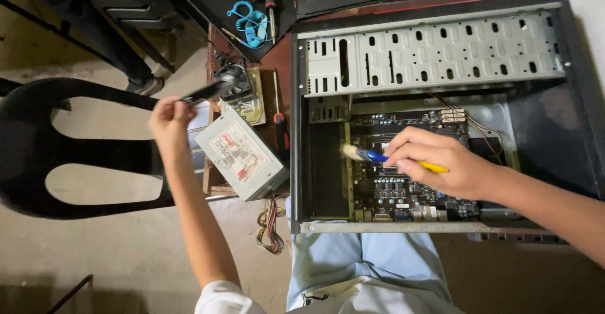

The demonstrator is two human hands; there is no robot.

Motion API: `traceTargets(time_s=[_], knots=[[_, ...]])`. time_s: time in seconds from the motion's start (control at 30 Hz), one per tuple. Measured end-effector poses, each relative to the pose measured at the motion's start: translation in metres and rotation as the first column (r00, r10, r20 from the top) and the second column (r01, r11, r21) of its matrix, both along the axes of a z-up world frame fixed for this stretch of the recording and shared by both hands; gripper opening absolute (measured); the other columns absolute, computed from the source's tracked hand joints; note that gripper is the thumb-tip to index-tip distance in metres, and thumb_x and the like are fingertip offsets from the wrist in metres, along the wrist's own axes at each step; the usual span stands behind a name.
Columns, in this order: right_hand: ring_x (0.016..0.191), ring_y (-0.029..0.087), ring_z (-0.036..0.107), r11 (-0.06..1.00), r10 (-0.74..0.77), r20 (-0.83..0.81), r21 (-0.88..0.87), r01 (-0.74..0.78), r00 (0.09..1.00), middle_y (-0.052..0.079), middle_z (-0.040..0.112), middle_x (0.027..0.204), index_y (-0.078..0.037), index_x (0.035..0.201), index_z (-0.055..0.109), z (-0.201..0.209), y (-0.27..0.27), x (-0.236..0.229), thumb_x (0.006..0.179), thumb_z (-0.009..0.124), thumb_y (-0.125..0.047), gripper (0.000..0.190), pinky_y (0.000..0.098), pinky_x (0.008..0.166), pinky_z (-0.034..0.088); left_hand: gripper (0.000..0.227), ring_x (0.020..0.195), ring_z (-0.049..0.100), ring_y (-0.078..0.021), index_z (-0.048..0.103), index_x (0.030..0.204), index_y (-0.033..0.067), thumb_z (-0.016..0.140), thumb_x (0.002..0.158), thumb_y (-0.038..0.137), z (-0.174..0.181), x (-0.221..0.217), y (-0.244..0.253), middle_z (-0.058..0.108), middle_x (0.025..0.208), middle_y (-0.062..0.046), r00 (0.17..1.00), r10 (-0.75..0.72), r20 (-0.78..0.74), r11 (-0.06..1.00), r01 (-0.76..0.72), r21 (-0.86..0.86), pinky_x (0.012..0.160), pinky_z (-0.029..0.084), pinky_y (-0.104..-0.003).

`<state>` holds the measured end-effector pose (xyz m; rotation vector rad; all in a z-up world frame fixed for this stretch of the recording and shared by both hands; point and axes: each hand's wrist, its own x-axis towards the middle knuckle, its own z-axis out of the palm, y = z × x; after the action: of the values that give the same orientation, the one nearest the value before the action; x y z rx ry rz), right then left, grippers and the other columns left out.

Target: The person uses a brush to clean dust from the motherboard and internal components of an open computer case. They then use their hands to adjust and connect wires inside the case.

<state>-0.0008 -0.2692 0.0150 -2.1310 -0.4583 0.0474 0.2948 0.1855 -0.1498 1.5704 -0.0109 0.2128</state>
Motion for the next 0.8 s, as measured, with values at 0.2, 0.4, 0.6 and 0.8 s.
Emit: traceTargets(time_s=[0.2, 0.4, 0.6, 0.8], knots=[[0.091, 0.027, 0.075, 0.99, 0.11, 0.127, -0.107, -0.097, 0.986, 0.015, 0.07, 0.111, -0.001, 0.1, 0.07, 0.021, 0.029, -0.01, 0.1, 0.053, -0.017, 0.023, 0.036, 0.082, 0.062, 0.011, 0.076, 0.072, -0.0168, 0.068, 0.106, 0.0126, 0.066, 0.103, 0.002, 0.026, -0.034, 0.047, 0.065, 0.094, -0.007, 0.965, 0.261, 0.037, 0.947, -0.248, -0.205, 0.075, 0.071, -0.031], [0.057, 0.006, 0.061, 0.876, 0.445, 0.644, -0.457, -0.153, 0.622, 0.012, 0.069, 0.1, 0.011, 0.111, 0.062, 0.053, 0.033, 0.015, 0.096, 0.069, 0.005, 0.018, 0.0103, 0.047, 0.06, 0.016, 0.069, 0.055, -0.0143, 0.056, 0.097, 0.013, 0.055, 0.11, 0.004, 0.08, -0.144, 0.053, 0.047, 0.079, -0.002, 0.971, 0.231, 0.055, 0.969, -0.225, -0.098, 0.072, 0.049, -0.026], [0.081, 0.019, 0.078, 0.731, 0.419, 0.395, -0.681, -0.045, 0.818, 0.018, 0.063, 0.142, -0.004, 0.134, 0.061, 0.005, -0.056, 0.085, 0.088, 0.064, 0.016, 0.05, 0.023, 0.046, 0.068, 0.013, 0.088, 0.047, -0.0137, 0.055, 0.093, 0.0062, 0.061, 0.104, 0.009, 0.02, -0.203, 0.077, 0.045, 0.088, -0.003, 0.957, 0.272, -0.101, 0.94, -0.286, -0.187, 0.075, 0.049, -0.028], [0.143, 0.03, 0.046, 0.636, 0.311, 0.265, -0.772, 0.007, 0.913, 0.009, 0.035, 0.165, -0.016, 0.159, 0.036, -0.01, -0.105, 0.069, 0.078, 0.07, -0.063, 0.1, 0.0506, 0.104, 0.049, 0.008, 0.089, 0.063, -0.0173, 0.059, 0.105, 0.0099, 0.064, 0.111, 0.008, 0.02, -0.219, 0.091, 0.058, 0.091, -0.007, 0.962, 0.273, -0.004, 0.937, -0.267, -0.227, 0.09, 0.065, -0.035]])
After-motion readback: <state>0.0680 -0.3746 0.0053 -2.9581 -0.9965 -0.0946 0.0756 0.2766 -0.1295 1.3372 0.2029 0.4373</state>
